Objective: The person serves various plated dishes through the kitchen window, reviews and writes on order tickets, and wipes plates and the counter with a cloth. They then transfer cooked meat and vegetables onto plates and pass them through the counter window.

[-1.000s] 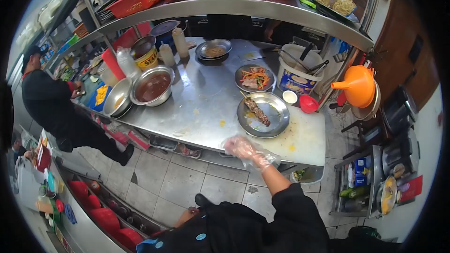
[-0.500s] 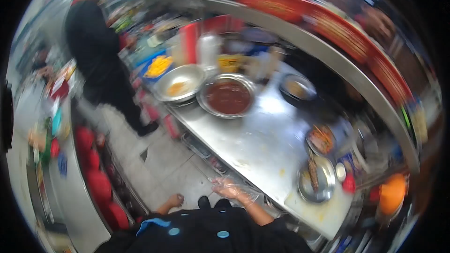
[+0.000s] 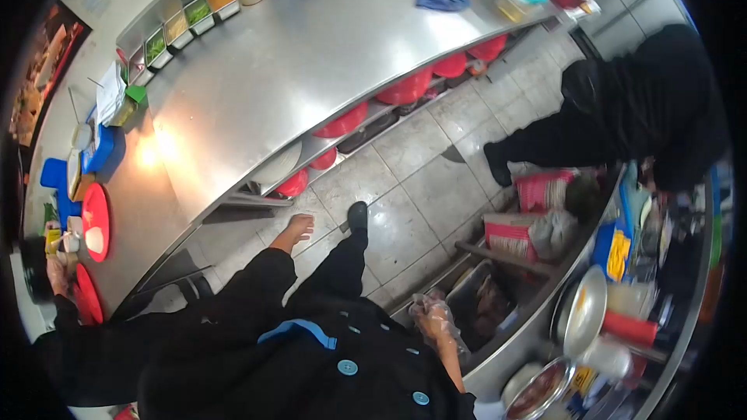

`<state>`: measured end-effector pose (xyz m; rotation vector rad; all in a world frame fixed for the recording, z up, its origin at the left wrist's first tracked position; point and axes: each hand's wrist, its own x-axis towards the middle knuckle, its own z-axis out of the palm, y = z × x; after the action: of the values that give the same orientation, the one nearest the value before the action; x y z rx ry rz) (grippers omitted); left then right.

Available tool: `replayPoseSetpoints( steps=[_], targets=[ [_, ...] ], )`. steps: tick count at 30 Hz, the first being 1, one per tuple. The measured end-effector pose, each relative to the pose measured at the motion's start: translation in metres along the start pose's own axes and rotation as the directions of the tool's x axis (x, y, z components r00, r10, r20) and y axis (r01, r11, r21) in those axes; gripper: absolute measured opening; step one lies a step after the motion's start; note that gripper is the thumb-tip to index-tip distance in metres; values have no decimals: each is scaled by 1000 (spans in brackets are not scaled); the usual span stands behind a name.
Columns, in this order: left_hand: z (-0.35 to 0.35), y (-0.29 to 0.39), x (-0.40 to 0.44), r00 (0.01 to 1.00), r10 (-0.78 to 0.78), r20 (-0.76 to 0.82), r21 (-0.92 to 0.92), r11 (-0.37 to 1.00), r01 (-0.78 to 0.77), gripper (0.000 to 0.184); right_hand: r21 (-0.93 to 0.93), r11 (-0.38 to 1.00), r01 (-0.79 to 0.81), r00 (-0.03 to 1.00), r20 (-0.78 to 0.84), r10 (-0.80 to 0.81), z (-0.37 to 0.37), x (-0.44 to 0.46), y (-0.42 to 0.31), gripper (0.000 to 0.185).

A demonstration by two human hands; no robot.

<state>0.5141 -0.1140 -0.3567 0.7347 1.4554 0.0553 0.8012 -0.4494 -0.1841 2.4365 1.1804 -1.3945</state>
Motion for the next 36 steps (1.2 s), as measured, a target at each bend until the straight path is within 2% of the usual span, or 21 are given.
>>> replayPoseSetpoints(
  steps=[2, 4, 7, 10, 12, 14, 15, 17, 18, 19, 21, 23, 26, 27, 28, 29, 30, 31, 32, 33, 36],
  targets=[
    [-30, -50, 104, 987, 133, -86, -661, 734, -156, 26, -133, 987, 92, 995, 62, -84, -12, 45, 29, 38],
    [-56, -76, 191, 928, 359, 96, -880, 467, -89, 25, 59, 970, 238, 960, 135, -244, -36, 88, 51, 35],
    [-42, -48, 235, 968, -153, -199, -901, 417, -119, 25, 68, 980, 186, 966, 169, -195, -62, 159, 122, 33],
    [-31, -37, 289, 944, -238, -227, -941, 304, -150, 26, -528, 831, 175, 937, -169, -305, -127, 199, 135, 35],
    [-24, -30, 315, 942, -246, -229, -955, 242, -169, 26, -609, 745, 272, 850, -212, -483, -178, 214, 131, 23],
    [-19, -30, 332, 935, -263, -238, -959, 214, -184, 27, -988, 132, 83, 802, -12, -597, -225, 217, 123, 21],
    [-18, -32, 333, 930, -274, -246, -959, 206, -193, 27, -961, -269, -68, 830, 95, -550, -241, 218, 121, 22],
    [-16, -31, 332, 919, -291, -267, -955, 209, -211, 27, -849, 490, 196, 753, -190, -630, -289, 227, 89, 25],
    [-17, -28, 329, 914, -296, -277, -953, 210, -221, 27, -271, 920, 283, 822, -426, -379, -306, 230, 65, 28],
    [-18, -26, 325, 909, -299, -289, -948, 221, -229, 28, -915, 344, 212, 691, -108, -715, -334, 236, 57, 24],
    [-20, -16, 319, 896, -302, -325, -935, 243, -257, 28, -949, 316, -3, 948, -103, -302, -372, 226, -6, 26],
    [-21, -9, 307, 871, -324, -369, -917, 282, -284, 29, -579, 815, -1, 826, -460, -326, -422, 242, -20, 22],
    [-29, 10, 276, 794, -366, -486, -859, 368, -356, 29, -603, 797, 47, 684, -562, -465, -511, 246, -103, 16],
    [-31, 20, 261, 755, -376, -537, -827, 409, -384, 30, -706, 705, 71, 519, -578, -630, -548, 261, -100, 14],
    [-33, 31, 246, 709, -387, -589, -793, 448, -414, 30, -706, 708, -13, 477, -627, -617, -588, 264, -134, 10],
    [-33, 44, 227, 655, -397, -643, -751, 492, -440, 30, -654, 755, 54, 268, -719, -642, -625, 262, -169, 8],
    [-33, 59, 206, 591, -409, -696, -709, 525, -471, 31, -600, 800, -6, 247, -776, -580, -673, 253, -199, 13],
    [-29, 76, 185, 516, -420, -746, -661, 561, -499, 31, -687, 721, -94, -165, -703, -691, -724, 270, -213, 22],
    [-24, 92, 160, 436, -428, -792, -610, 601, -517, 31, -672, 740, -22, -165, -728, -666, -785, 264, -215, 33],
    [-18, 110, 135, 349, -438, -828, -560, 630, -538, 31, -708, 705, -44, -388, -638, -665, -827, 257, -247, 38],
    [15, 146, 54, 58, -475, -878, -414, 694, -590, 32, -631, 773, -67, -572, -611, -548, -971, 237, -305, 55]
  ],
)
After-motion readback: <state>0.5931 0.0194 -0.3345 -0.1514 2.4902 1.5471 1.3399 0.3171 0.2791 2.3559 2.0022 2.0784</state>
